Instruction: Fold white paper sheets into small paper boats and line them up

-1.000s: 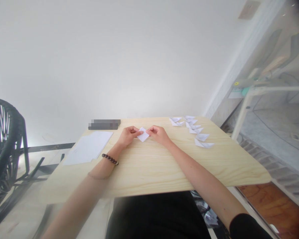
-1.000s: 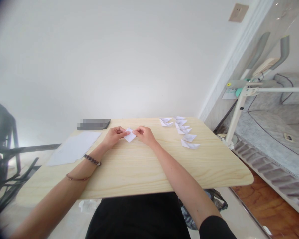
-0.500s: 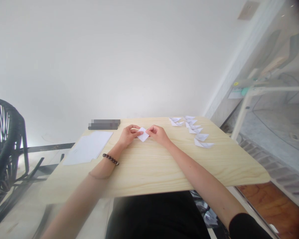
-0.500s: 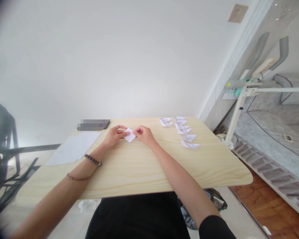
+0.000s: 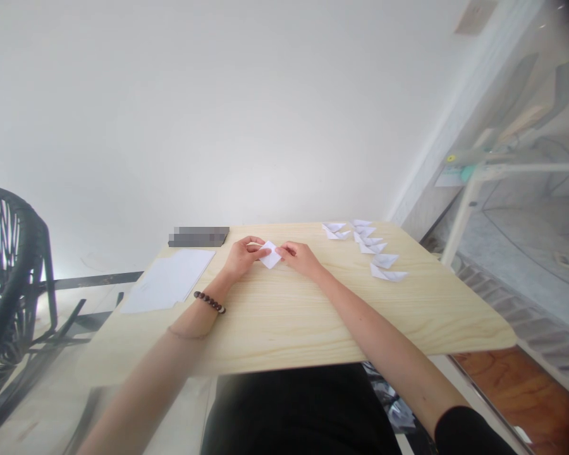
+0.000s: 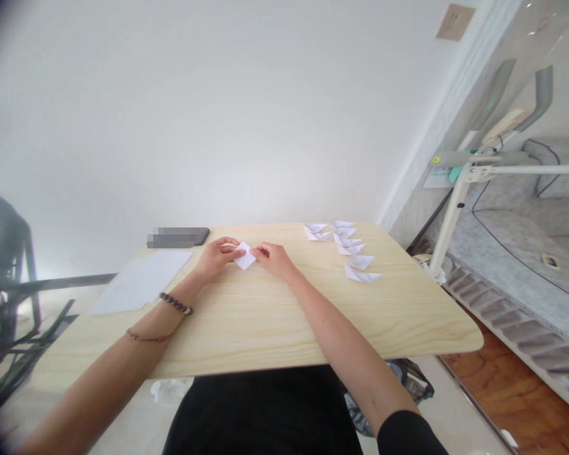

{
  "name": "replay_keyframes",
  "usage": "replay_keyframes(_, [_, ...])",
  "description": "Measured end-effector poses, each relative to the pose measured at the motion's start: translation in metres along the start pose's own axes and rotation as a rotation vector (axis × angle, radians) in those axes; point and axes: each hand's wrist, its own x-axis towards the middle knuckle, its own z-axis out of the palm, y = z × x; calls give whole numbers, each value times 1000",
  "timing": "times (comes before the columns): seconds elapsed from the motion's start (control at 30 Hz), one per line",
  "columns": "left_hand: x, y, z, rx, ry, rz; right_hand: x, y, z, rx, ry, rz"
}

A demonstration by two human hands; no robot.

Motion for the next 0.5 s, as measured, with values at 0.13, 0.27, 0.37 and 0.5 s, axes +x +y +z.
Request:
replay_keyframes(0.13, [-1,1,3,33,-23,-32,-1,0,-1,-44,-17,-38])
replay_keyframes(0.27, [-3,1,6,113,-84,-78,-1,4,-1,-23,-16,-21])
replay_keyframes(0.37, [-3,2,6,143,-104,-85,-2,3,0,-23,-14,-15])
replay_keyframes(0.5, [-3,2,5,147,-88,-80,-2,0,0,-24,-16,-35])
